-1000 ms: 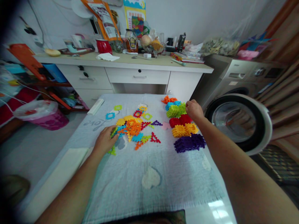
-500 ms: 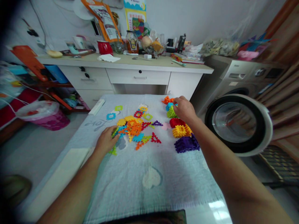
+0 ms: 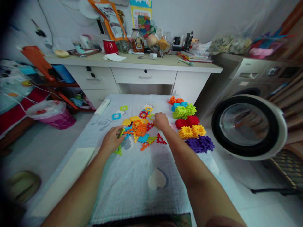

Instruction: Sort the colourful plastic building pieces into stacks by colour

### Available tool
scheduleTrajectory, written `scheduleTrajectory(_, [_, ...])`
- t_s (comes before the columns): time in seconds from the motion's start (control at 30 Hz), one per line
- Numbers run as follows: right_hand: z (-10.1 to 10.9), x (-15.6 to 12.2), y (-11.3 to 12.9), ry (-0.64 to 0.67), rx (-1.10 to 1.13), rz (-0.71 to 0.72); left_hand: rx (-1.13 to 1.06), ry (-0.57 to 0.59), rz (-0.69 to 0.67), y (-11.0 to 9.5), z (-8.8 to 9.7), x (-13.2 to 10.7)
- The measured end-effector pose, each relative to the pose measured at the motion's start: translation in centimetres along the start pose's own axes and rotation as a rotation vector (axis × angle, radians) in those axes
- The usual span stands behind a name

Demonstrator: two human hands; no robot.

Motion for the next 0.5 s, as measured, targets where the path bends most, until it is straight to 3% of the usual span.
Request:
scheduleTrajectory(0.2, [-1.2, 1.6, -0.8, -0.043, -0.001, -0.066, -0.041, 0.003, 0.0, 0.0, 0.0, 0.0])
scheduleTrajectory(0.5, [0.2, 2.7, -1.6, -0.005, 0.06, -0.032, -0.027, 0.016, -0.007, -0.4, 0.0, 0.0])
Point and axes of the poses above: each hand's wrist, its own x-axis towards the middle knuckle, its own z-axis out of the back of the hand, y = z × x, the point moved 10 cm from there along x, towards the middle knuckle, and after that the axes turned 3 degrees about z, right-handed, at the moved point
